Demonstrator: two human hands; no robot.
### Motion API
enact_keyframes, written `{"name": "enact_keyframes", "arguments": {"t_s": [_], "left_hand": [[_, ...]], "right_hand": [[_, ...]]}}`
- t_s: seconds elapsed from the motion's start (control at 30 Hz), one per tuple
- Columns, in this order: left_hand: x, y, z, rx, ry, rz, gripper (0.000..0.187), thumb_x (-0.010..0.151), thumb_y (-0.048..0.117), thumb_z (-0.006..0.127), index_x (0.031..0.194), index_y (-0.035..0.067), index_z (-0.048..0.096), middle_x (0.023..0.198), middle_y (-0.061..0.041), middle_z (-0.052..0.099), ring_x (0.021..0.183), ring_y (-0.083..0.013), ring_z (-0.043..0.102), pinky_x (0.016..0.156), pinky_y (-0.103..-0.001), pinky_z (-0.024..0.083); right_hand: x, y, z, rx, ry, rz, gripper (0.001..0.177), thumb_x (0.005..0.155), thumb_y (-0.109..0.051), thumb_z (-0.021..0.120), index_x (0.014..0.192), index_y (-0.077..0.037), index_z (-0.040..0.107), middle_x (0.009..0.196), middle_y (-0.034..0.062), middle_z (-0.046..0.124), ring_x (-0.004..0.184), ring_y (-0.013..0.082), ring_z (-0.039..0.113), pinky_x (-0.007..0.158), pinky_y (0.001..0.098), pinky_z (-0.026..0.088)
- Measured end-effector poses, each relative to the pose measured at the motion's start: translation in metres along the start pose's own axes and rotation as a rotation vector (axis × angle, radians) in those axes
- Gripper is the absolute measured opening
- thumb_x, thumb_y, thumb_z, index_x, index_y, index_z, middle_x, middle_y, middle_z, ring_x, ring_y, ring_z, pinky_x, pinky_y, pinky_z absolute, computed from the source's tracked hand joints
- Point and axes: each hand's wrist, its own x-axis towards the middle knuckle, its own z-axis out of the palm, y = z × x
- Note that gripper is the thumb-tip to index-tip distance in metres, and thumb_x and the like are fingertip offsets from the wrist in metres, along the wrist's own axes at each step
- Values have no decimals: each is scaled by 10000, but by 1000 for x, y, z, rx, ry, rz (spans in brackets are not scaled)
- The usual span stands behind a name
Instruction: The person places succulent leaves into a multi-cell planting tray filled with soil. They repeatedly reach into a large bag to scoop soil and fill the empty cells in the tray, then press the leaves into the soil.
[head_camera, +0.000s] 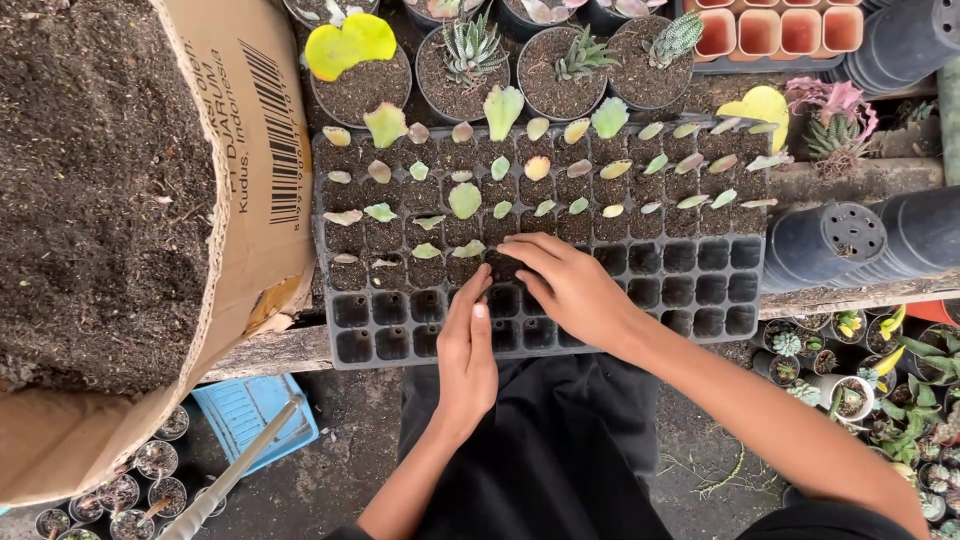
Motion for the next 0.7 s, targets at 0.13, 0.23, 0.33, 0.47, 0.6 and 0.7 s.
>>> {"name": "enact_keyframes", "arguments": {"t_s": [0.13,0.23,0.33,0.47,0.6,0.7], "left_hand": [[-1,-7,2,109,32,57,503,1175,154,260,1587,-91,412,1505,-315,517,1382,-500,565,1113,-655,494],[0,-8,3,254,46,104,479,1186,154,328,1605,-54,432,1446,-270,574,1204,-380,629,959,-511,562],[2,-6,2,296,36,135,487,1188,179,330,1608,-40,440,1472,-271,579,1087,-334,618,879,-475,560],[3,-10,3,299,48,159,474,1187,169,326,1588,-42,466,1491,-260,582,1011,-297,589,781,-402,540],[1,-13,6,304,68,187,480,1189,192,321,1571,-50,481,1523,-253,569,994,-275,577,762,-364,538],[1,-5,7,319,86,197,469,1184,169,325,1555,-62,494,1511,-264,578,978,-281,583,757,-362,540]], "right_hand": [[-31,12,20,-58,160,-74,421,1071,2,582,1487,-41,626,1487,112,648,1417,302,612,1144,448,541],[-54,16,42,-227,216,-160,481,1081,-68,598,1558,-25,561,1600,162,571,1522,348,499,1216,492,453],[-71,20,63,-438,179,-130,557,1158,-302,499,1674,-98,449,1736,92,433,1624,259,350,1312,489,236],[-65,25,76,-456,171,-89,623,1154,-410,474,1707,-133,400,1767,67,385,1647,218,292,1347,520,85],[-51,28,75,-454,183,-116,632,1162,-449,421,1733,-186,358,1807,15,316,1663,172,253,1345,513,38],[-42,29,66,-422,226,-139,603,1164,-406,425,1720,-177,383,1797,29,340,1655,187,285,1343,500,105]]}}
